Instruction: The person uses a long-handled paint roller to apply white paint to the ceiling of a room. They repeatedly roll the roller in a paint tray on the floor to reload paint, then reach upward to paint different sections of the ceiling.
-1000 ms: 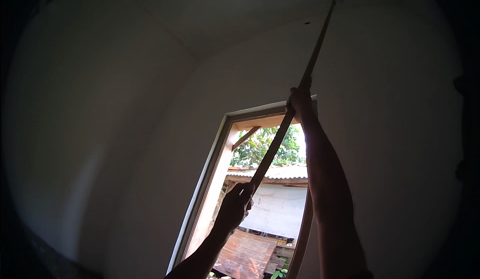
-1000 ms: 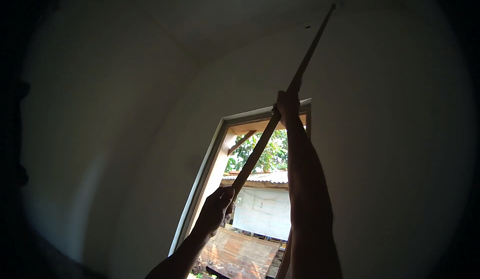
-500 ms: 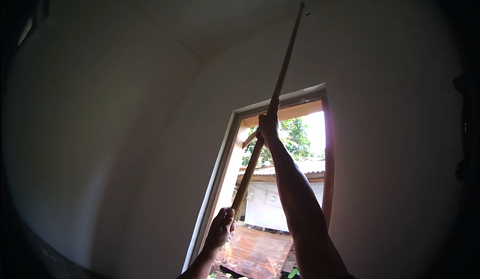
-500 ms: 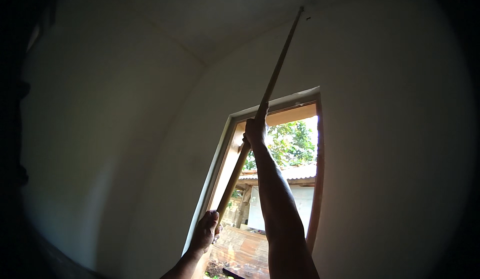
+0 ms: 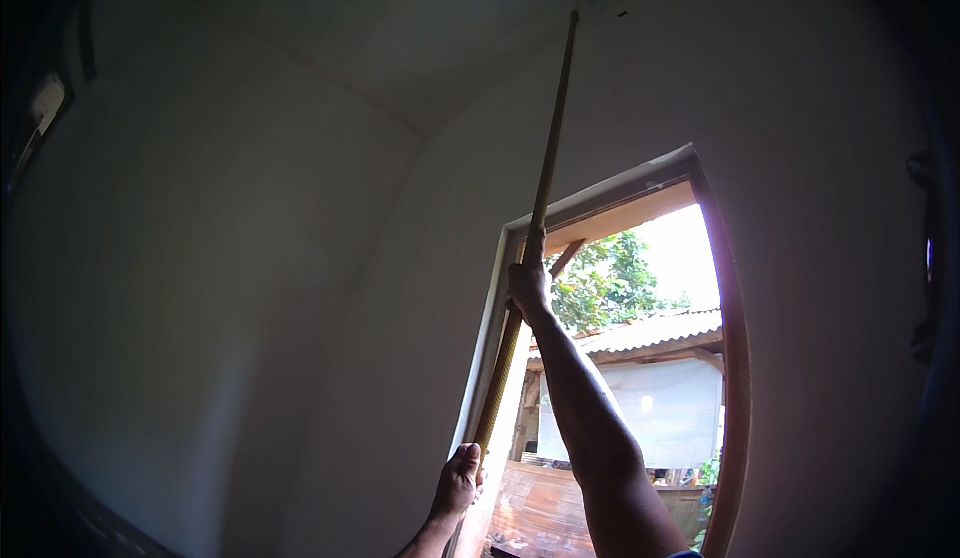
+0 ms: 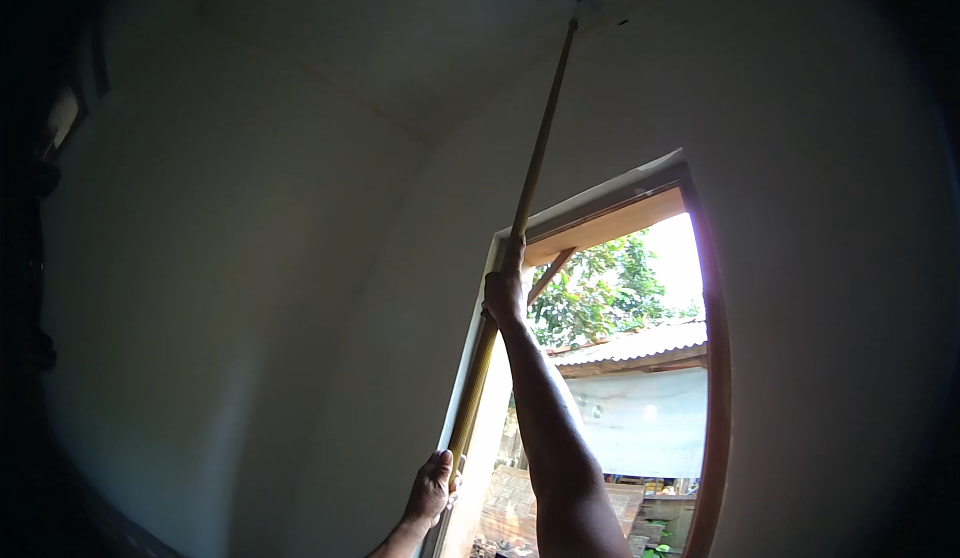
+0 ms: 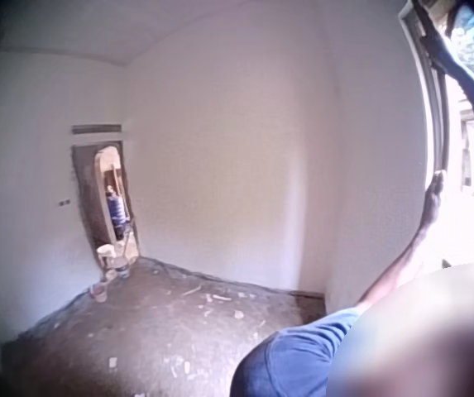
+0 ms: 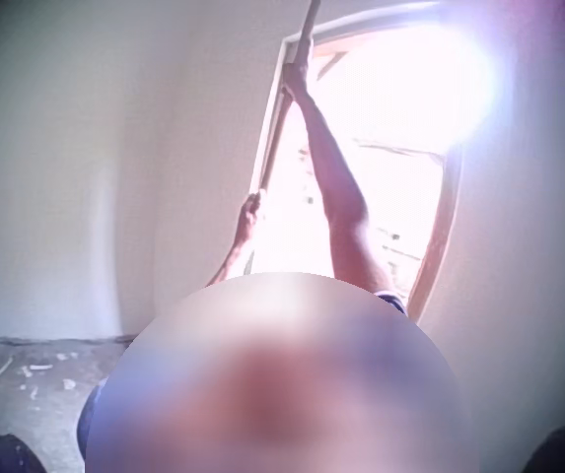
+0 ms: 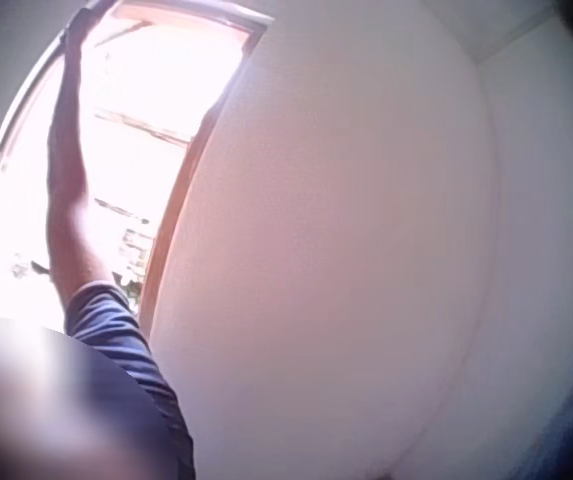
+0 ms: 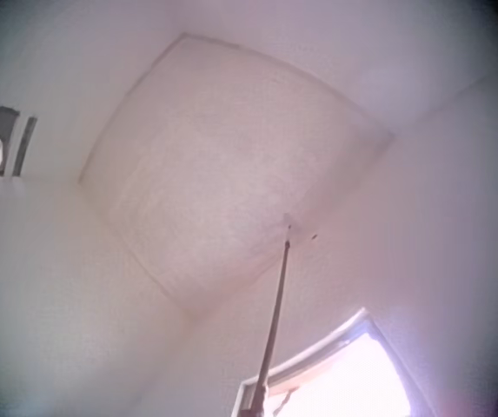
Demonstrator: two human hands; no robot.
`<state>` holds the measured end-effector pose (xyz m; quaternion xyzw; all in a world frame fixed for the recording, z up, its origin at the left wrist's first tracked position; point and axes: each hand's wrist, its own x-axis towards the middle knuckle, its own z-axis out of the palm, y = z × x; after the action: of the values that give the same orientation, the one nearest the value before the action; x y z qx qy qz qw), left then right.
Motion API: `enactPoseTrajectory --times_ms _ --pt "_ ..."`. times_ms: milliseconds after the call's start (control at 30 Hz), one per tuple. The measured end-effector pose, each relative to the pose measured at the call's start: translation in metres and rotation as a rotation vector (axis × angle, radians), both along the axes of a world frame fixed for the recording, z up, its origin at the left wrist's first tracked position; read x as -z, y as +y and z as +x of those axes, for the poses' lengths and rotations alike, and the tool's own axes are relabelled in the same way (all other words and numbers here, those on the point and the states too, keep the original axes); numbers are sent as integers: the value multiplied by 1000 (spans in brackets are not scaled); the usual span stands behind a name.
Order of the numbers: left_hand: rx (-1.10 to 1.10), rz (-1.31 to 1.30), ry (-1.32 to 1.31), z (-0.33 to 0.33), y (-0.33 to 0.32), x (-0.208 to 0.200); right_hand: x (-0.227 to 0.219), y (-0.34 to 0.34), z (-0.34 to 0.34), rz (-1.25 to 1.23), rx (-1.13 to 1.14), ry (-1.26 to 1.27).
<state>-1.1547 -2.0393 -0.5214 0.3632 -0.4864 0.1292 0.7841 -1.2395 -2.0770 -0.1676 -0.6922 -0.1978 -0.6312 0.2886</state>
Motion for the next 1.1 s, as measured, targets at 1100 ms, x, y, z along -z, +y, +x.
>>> enactPoseTrajectory --times_ms 1100 --pt "318 31 220 61 68 8 17 73 150 75 1 147"
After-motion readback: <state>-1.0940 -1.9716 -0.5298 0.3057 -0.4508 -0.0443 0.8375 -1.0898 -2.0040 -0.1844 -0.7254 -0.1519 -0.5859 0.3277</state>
